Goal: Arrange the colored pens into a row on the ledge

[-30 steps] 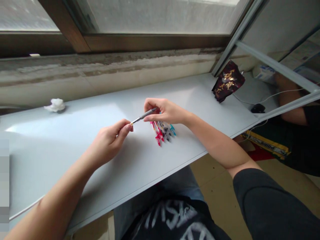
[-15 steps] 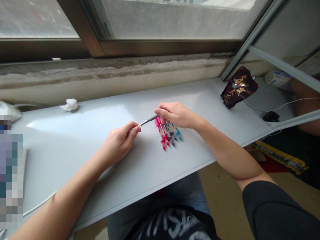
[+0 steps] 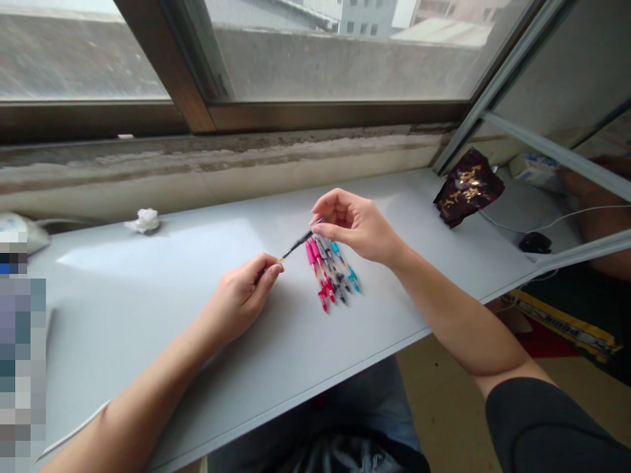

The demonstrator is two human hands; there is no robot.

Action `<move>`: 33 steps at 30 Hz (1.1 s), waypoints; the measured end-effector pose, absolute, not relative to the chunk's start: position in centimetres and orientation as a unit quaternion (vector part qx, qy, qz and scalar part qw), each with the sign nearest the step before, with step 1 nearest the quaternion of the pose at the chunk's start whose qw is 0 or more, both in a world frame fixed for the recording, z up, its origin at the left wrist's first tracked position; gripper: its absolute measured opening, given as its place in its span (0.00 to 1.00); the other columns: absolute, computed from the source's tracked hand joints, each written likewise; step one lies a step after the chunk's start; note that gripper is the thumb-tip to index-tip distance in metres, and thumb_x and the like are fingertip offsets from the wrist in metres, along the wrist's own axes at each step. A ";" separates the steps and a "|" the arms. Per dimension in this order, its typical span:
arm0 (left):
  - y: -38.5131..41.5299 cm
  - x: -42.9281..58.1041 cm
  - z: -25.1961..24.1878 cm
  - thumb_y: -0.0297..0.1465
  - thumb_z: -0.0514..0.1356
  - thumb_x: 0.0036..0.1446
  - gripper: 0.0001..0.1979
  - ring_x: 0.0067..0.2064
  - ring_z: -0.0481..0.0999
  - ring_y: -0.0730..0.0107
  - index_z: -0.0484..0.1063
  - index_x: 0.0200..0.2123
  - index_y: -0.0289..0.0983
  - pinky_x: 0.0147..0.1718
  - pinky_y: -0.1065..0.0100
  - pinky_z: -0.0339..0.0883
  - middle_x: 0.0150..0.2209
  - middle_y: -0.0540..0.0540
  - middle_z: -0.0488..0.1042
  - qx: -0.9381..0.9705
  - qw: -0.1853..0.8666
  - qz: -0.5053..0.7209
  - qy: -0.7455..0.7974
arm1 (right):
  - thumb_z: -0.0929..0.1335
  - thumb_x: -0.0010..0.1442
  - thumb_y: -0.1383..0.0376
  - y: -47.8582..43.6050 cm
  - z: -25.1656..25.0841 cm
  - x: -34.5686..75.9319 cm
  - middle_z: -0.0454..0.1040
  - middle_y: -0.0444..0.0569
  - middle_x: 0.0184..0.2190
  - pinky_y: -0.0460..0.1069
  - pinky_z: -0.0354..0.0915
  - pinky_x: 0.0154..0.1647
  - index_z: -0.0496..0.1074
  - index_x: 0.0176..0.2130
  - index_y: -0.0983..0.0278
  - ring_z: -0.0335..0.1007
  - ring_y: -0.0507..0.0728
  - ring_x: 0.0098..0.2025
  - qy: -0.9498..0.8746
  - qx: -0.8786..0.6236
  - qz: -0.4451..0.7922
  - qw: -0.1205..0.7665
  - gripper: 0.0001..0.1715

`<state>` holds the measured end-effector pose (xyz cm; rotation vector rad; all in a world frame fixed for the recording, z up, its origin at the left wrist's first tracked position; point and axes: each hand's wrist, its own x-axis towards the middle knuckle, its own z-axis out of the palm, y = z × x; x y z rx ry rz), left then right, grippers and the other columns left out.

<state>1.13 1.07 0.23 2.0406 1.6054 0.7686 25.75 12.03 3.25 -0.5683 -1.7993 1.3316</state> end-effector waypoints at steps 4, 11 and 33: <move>1.0 1.4 0.2 0.44 0.53 0.72 0.16 0.33 0.78 0.65 0.75 0.41 0.41 0.37 0.66 0.69 0.32 0.49 0.80 0.738 0.211 0.294 0.569 | 0.80 0.60 0.57 12.1 3.6 25.8 0.80 0.48 0.42 0.47 0.73 0.38 0.71 0.47 0.63 0.74 0.51 0.37 -0.691 -0.222 0.516 0.456 0.22; 1.0 1.4 0.0 0.43 0.54 0.72 0.16 0.34 0.79 0.65 0.76 0.41 0.41 0.36 0.66 0.70 0.34 0.47 0.81 0.748 0.211 0.298 0.554 | 0.79 0.61 0.52 12.4 3.8 25.9 0.80 0.48 0.41 0.47 0.72 0.36 0.72 0.45 0.63 0.73 0.51 0.37 -0.672 -0.268 0.492 0.484 0.23; 0.9 1.3 -0.3 0.43 0.56 0.73 0.15 0.35 0.79 0.65 0.77 0.40 0.40 0.37 0.66 0.70 0.35 0.46 0.82 0.757 0.197 0.313 0.539 | 0.73 0.64 0.37 10.7 3.4 25.3 0.67 0.41 0.17 0.47 0.56 0.27 0.64 0.23 0.63 0.59 0.48 0.22 -0.756 -0.333 0.465 0.319 0.37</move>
